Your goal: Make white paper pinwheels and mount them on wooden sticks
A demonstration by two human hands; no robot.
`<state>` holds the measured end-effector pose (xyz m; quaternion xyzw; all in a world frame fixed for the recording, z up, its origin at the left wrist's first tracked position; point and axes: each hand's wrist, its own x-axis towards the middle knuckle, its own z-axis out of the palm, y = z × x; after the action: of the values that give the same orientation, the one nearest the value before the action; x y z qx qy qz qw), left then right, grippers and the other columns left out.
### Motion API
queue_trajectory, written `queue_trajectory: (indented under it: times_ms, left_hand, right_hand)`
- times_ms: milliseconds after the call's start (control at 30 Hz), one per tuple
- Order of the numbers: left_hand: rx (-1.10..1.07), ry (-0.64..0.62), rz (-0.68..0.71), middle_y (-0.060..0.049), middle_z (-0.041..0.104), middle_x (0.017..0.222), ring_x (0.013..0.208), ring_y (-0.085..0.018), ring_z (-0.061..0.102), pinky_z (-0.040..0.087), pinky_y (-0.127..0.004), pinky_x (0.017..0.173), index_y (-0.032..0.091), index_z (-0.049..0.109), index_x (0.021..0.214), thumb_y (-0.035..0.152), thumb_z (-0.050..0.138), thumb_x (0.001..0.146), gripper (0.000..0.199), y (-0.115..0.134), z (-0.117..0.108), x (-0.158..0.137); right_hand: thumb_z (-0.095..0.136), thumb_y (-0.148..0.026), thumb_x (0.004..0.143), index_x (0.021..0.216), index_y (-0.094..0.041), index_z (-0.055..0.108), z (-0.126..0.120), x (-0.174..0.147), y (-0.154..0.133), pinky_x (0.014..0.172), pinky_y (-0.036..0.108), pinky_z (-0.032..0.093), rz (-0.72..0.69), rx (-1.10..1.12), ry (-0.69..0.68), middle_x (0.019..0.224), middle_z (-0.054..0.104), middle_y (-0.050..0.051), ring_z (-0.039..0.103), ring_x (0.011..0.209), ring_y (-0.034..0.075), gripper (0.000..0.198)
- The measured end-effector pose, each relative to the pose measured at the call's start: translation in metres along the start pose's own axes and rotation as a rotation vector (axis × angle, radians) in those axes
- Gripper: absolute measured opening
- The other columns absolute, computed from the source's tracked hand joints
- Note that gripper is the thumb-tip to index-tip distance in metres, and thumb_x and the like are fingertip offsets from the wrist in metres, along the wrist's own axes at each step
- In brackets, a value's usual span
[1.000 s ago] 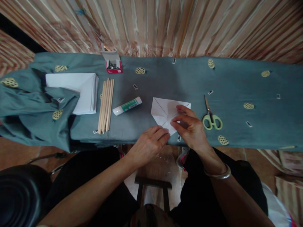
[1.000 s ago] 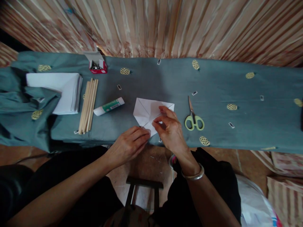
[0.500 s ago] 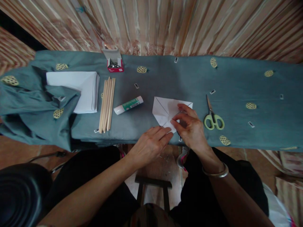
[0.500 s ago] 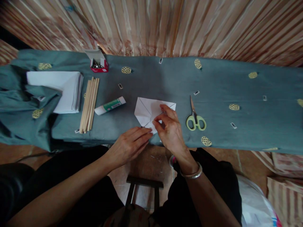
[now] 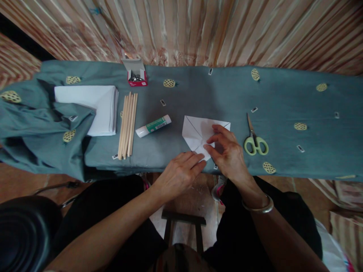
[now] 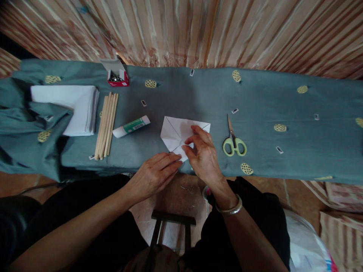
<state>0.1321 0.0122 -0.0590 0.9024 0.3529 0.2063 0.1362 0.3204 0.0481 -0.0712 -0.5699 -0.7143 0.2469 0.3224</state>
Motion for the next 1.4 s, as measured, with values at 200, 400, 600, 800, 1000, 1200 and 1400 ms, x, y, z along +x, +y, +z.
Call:
queue_trajectory:
  times_ms: [200,400,600,800,1000,1200,1400]
  left_hand:
    - [-0.005,0.015,0.008,-0.011,0.068,0.107,0.1,-0.023,0.063,0.055,-0.037,0.083,0.01,0.064,0.103,0.015,0.05,0.094,0.017,0.0,0.0,0.001]
    - [-0.001,-0.001,0.008,-0.012,0.068,0.106,0.1,-0.023,0.063,0.056,-0.038,0.082,0.01,0.064,0.105,0.015,0.049,0.094,0.019,-0.001,0.001,0.001]
    - [0.004,0.001,0.008,-0.012,0.067,0.106,0.1,-0.022,0.063,0.055,-0.037,0.082,0.01,0.063,0.105,0.016,0.05,0.094,0.018,-0.001,0.0,0.001]
    - [0.003,0.02,0.015,-0.012,0.068,0.106,0.098,-0.022,0.063,0.055,-0.036,0.082,0.009,0.063,0.105,0.015,0.05,0.094,0.018,-0.001,0.001,0.001]
    - [0.022,0.017,0.012,-0.01,0.068,0.106,0.099,-0.022,0.062,0.055,-0.036,0.083,0.01,0.064,0.104,0.014,0.051,0.093,0.017,0.0,0.0,0.001]
    - [0.019,0.022,0.025,-0.01,0.069,0.107,0.099,-0.023,0.061,0.054,-0.036,0.083,0.009,0.064,0.105,0.015,0.054,0.092,0.017,0.0,0.001,0.0]
    - [0.018,0.004,0.023,-0.009,0.068,0.103,0.096,-0.022,0.06,0.054,-0.035,0.082,0.009,0.064,0.104,0.016,0.053,0.093,0.017,-0.001,0.003,0.001]
  right_hand:
    - [0.062,-0.027,0.085,0.086,-0.026,0.064,-0.001,-0.003,-0.001,0.108,0.051,0.039,0.012,-0.014,0.0,0.135,0.054,0.004,0.049,0.128,0.029,0.003]
    - [0.059,-0.028,0.087,0.088,-0.028,0.065,0.0,-0.004,-0.003,0.109,0.052,0.038,-0.008,-0.03,-0.008,0.137,0.053,0.003,0.048,0.129,0.03,0.006]
    - [0.058,-0.028,0.088,0.088,-0.029,0.064,0.0,-0.005,-0.005,0.107,0.051,0.041,-0.031,-0.066,0.018,0.135,0.055,0.002,0.049,0.128,0.028,0.006]
    - [0.058,-0.029,0.088,0.088,-0.026,0.066,0.001,-0.005,-0.004,0.107,0.051,0.042,-0.036,-0.058,0.022,0.135,0.055,0.004,0.05,0.126,0.029,0.008]
    - [0.054,-0.028,0.09,0.096,-0.033,0.07,-0.001,-0.008,-0.005,0.107,0.051,0.041,-0.072,-0.023,0.017,0.138,0.052,-0.002,0.048,0.128,0.03,0.017]
    - [0.049,-0.02,0.089,0.123,-0.041,0.059,0.002,-0.021,-0.007,0.11,0.058,0.035,-0.156,-0.096,-0.068,0.147,0.046,-0.004,0.041,0.136,0.034,0.041]
    - [0.039,-0.012,0.093,0.15,-0.039,0.023,0.013,-0.034,-0.005,0.106,0.056,0.04,-0.242,-0.268,-0.086,0.15,0.044,0.005,0.041,0.137,0.033,0.066]
